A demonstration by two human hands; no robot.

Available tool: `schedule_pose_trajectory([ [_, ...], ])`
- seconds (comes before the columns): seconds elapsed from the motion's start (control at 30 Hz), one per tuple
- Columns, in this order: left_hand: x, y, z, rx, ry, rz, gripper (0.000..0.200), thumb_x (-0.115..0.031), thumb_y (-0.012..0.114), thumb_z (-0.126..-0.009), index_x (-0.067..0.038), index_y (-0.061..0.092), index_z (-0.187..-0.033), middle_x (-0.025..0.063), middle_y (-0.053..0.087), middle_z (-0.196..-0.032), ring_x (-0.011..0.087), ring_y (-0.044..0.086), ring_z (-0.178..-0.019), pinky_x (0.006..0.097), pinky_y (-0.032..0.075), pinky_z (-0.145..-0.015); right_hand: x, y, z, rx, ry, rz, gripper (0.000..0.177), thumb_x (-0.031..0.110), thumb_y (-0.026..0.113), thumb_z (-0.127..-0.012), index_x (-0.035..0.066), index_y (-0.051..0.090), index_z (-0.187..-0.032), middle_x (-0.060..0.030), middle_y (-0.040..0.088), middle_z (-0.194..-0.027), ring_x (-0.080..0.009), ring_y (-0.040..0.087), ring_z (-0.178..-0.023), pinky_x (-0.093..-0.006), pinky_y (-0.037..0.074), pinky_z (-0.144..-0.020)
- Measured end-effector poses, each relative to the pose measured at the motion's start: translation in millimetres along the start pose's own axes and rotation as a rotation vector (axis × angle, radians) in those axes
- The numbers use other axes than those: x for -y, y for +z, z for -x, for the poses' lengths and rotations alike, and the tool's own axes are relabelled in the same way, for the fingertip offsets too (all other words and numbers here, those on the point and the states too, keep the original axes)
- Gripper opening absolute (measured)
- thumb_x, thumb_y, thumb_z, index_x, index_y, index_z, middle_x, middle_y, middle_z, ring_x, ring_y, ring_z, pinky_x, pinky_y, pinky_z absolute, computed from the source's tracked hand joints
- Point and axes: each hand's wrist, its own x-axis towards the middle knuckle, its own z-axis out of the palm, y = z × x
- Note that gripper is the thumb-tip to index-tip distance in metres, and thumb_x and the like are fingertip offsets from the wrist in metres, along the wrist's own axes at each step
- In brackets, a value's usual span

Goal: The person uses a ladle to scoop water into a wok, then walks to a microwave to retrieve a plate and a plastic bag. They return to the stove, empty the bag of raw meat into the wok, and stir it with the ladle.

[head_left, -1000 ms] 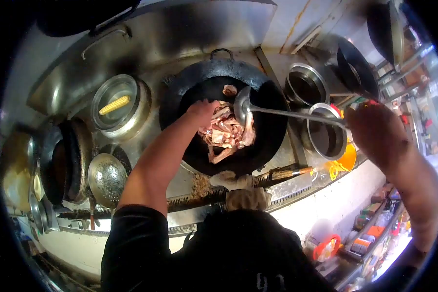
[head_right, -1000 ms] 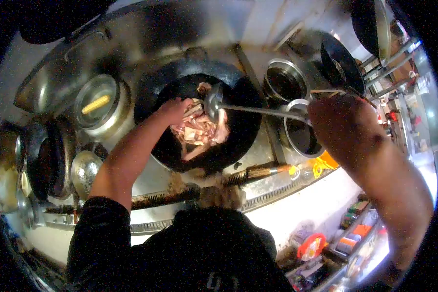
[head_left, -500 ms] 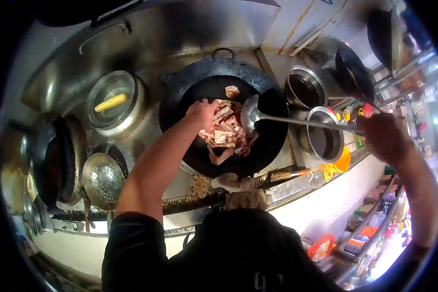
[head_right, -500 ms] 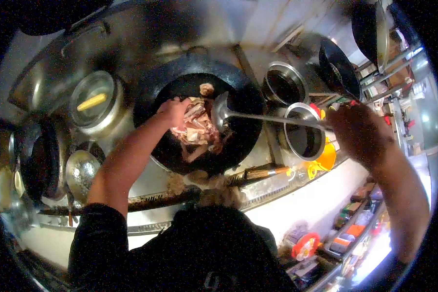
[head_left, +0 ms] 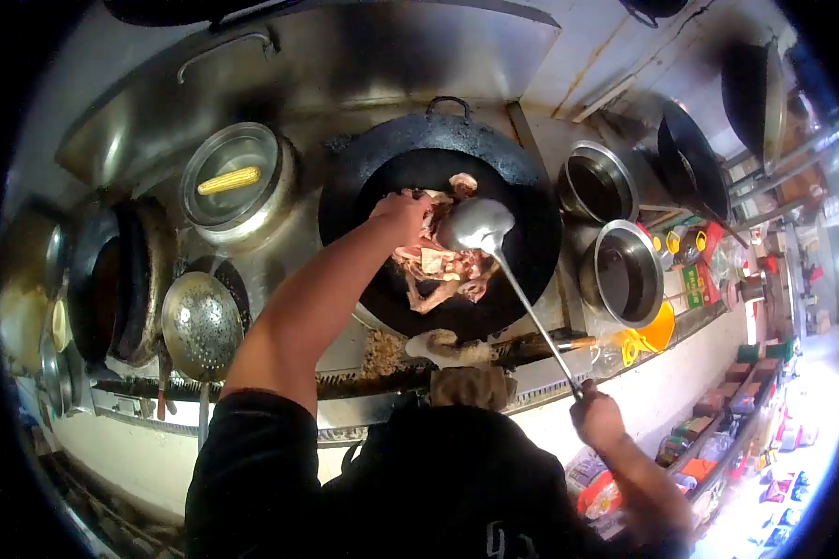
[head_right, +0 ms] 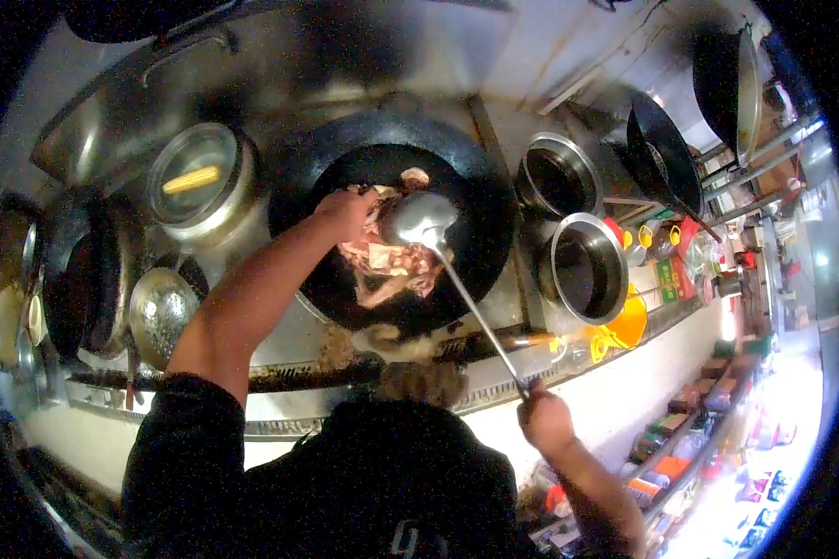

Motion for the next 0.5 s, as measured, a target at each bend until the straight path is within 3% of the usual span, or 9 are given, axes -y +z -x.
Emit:
schedule_pose_trajectory([
  [0.03,-0.4,-0.8,1.8,0.001,-0.001,0.000,0.069,-0.038,0.083,-0.067,-0.017,0.053,-0.125,0.0193,0.052,-0.127,0.0380,0.057,-0.113,0.0429,0.049,-0.093,3.6,9.1,3.1,-0.020,-0.003,-0.004,0.019,0.010,0.046,-0.085,-0.005,0.052,-0.093,-0.0266,0.062,-0.067,-0.0440,0.062,-0.065,-0.0526,0.050,-0.060],
  [0.1,-2.6,-4.0,5.5,-0.026,0.008,0.004,0.061,-0.027,0.080,-0.071,-0.018,0.053,-0.125,0.0186,0.052,-0.127,0.0371,0.057,-0.114,0.0424,0.049,-0.093,-13.9,50.7,3.3,0.144,0.108,0.067,0.033,0.014,0.050,-0.088,-0.007,0.046,-0.112,-0.0252,0.063,-0.075,-0.0424,0.063,-0.066,-0.0506,0.052,-0.058],
  [0.13,-1.7,0.5,2.1,-0.027,0.007,0.006,0.061,-0.027,0.080,-0.071,-0.018,0.053,-0.125,0.0186,0.052,-0.127,0.0371,0.057,-0.114,0.0424,0.049,-0.093,-11.3,57.8,9.5,0.017,-0.118,0.105,0.028,0.013,0.049,-0.088,-0.006,0.044,-0.108,-0.0248,0.062,-0.073,-0.0427,0.062,-0.063,-0.0516,0.051,-0.055],
  [0.2,2.4,9.2,-6.1,-0.083,-0.024,0.012,0.060,-0.021,0.079,-0.072,-0.019,0.053,-0.125,0.0177,0.052,-0.128,0.0355,0.057,-0.114,0.0423,0.049,-0.094,-9.0,68.4,8.7,0.072,-0.095,0.078,0.027,0.012,0.050,-0.088,-0.007,0.046,-0.107,-0.0238,0.062,-0.071,-0.0417,0.061,-0.057,-0.0516,0.050,-0.052],
  [0.33,2.5,1.8,6.2,-0.088,0.019,0.018,0.058,-0.017,0.077,-0.073,-0.020,0.053,-0.126,0.0172,0.053,-0.127,0.0351,0.057,-0.112,0.0424,0.049,-0.094,-19.3,53.0,-2.8,0.020,0.003,0.097,0.019,0.011,0.045,-0.086,0.000,0.050,-0.101,-0.0240,0.064,-0.073,-0.0419,0.064,-0.066,-0.0513,0.051,-0.061],
  [0.5,2.0,11.4,-2.0,-0.102,0.049,0.024,0.058,-0.020,0.076,-0.073,-0.018,0.052,-0.126,0.0183,0.054,-0.123,0.0365,0.057,-0.111,0.0438,0.048,-0.095,-35.7,-7.7,-18.7,0.010,-0.086,0.230,0.025,0.010,0.049,-0.083,-0.002,0.053,-0.105,-0.0233,0.064,-0.071,-0.0413,0.064,-0.064,-0.0515,0.052,-0.058],
])
